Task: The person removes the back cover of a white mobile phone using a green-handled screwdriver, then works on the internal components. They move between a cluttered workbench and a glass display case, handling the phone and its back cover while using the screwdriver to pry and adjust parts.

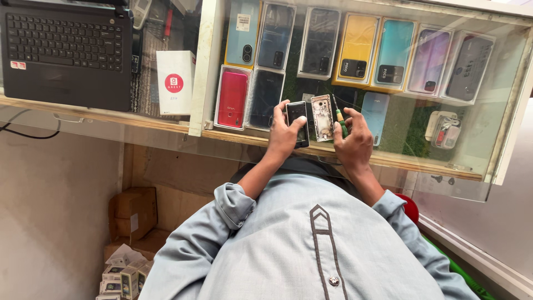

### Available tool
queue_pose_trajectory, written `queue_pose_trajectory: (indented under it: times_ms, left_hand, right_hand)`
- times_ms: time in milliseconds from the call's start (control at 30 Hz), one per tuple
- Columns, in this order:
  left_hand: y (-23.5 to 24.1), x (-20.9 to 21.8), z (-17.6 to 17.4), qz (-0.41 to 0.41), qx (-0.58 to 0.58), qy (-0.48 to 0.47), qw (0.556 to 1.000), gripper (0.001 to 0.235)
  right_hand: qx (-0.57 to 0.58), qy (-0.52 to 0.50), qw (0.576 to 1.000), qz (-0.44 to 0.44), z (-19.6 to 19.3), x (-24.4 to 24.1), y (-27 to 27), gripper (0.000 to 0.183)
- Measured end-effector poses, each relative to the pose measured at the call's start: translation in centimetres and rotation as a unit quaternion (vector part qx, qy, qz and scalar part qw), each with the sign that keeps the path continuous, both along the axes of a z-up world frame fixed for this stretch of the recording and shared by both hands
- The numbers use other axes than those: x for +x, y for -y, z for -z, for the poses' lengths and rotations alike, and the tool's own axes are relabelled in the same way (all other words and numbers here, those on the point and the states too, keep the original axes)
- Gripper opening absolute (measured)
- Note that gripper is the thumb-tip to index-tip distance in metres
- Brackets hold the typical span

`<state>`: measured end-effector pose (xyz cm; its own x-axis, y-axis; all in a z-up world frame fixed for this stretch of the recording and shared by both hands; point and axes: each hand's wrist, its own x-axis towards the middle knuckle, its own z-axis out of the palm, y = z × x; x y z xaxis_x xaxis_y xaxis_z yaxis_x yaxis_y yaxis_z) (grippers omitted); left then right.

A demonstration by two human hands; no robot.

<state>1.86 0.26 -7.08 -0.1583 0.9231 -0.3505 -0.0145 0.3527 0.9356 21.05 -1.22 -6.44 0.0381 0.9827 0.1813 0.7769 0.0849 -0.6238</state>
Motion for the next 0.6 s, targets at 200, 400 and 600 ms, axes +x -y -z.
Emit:
queue_pose_trajectory:
  times_ms: [200,400,600]
  left_hand:
    - [-0.1,0.9,-1.0,0.024,0.039,-0.025,0.999,0.091]
    - [0.2,1.1,-1.3,0.028,0.06,-0.065,0.996,0.083]
    - [1.0,1.0,-1.7,0.023,0.062,-0.064,0.996,0.074]
  right_hand:
    - [0.037,0.017,0.999,-0.022,0.3,0.1,-0.2,0.038]
    - [0.025,-0.047,0.998,-0.024,0.4,0.5,-0.2,0.03]
    - [0.023,-0.129,0.991,-0.017,0.8,1.0,-0.3,0.025]
